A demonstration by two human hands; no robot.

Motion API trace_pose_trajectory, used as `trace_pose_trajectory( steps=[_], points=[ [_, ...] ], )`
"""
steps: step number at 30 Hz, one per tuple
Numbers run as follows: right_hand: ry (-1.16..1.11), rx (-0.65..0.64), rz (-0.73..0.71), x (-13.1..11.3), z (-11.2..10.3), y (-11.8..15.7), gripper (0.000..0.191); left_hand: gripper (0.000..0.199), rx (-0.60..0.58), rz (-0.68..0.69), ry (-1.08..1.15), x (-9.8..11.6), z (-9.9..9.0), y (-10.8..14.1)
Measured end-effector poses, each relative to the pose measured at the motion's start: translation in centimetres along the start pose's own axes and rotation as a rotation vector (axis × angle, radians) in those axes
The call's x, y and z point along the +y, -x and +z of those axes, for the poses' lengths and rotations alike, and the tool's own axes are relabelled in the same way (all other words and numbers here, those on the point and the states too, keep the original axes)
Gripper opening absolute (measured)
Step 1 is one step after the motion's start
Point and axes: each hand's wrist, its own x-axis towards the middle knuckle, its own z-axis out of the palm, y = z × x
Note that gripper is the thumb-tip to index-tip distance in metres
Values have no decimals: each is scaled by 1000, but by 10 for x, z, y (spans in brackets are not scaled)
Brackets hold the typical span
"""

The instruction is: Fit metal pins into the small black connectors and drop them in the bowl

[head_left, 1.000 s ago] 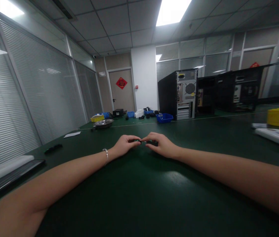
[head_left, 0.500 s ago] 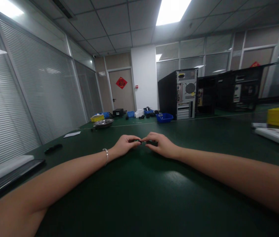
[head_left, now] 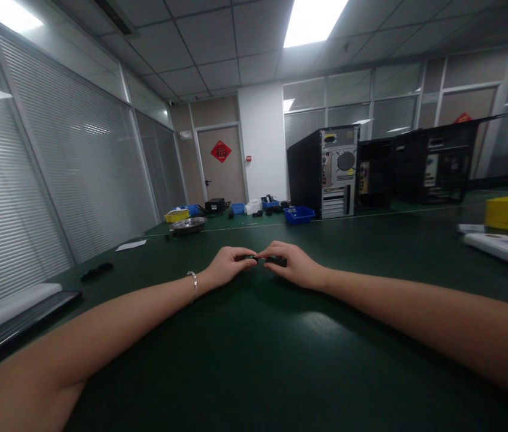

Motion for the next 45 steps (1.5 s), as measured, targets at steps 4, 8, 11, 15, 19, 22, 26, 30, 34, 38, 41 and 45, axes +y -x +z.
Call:
trace_pose_trajectory(
  steps=[4, 8, 11, 15, 19, 22, 26, 30, 34, 38, 41, 45],
  points=[
    [-13, 13, -9, 0, 0, -1, 28, 32, -10, -8, 27, -2, 1, -1],
    [-7, 20, 6, 0, 1, -1, 27, 33, -15, -25, 54, -5, 2, -4],
    [5, 34, 23, 1, 1, -1, 27, 31, 48, 2, 3, -5, -1, -4],
    [9, 58, 47, 3, 1, 0, 28, 30, 124, -12, 20, -10, -3, -6],
    [6, 71, 54, 4, 2, 0, 28, 32, 201, -41, 236, -22, -1, -10],
    [11, 72, 69, 5, 2, 0, 28, 31, 209, -76, 281, -27, -2, -11],
    [13, 67, 91, 5, 2, 0, 28, 27, 182, -72, 335, -26, -5, -12],
    [2, 65, 101, 4, 1, 0, 28, 22, 152, -132, 521, -25, -4, -12],
    [13, 75, 99, 5, 2, 0, 27, 21, 142, -204, 663, -26, -2, -13],
    [18, 82, 98, 7, 3, 0, 26, 20, 137, -136, 567, -25, 0, -13],
    [17, 83, 103, 8, 3, 0, 27, 24, 86, -82, 515, -22, 1, -11],
    [27, 94, 118, 9, 3, -1, 26, 33, 59, -87, 595, -18, 2, -9]
  ],
)
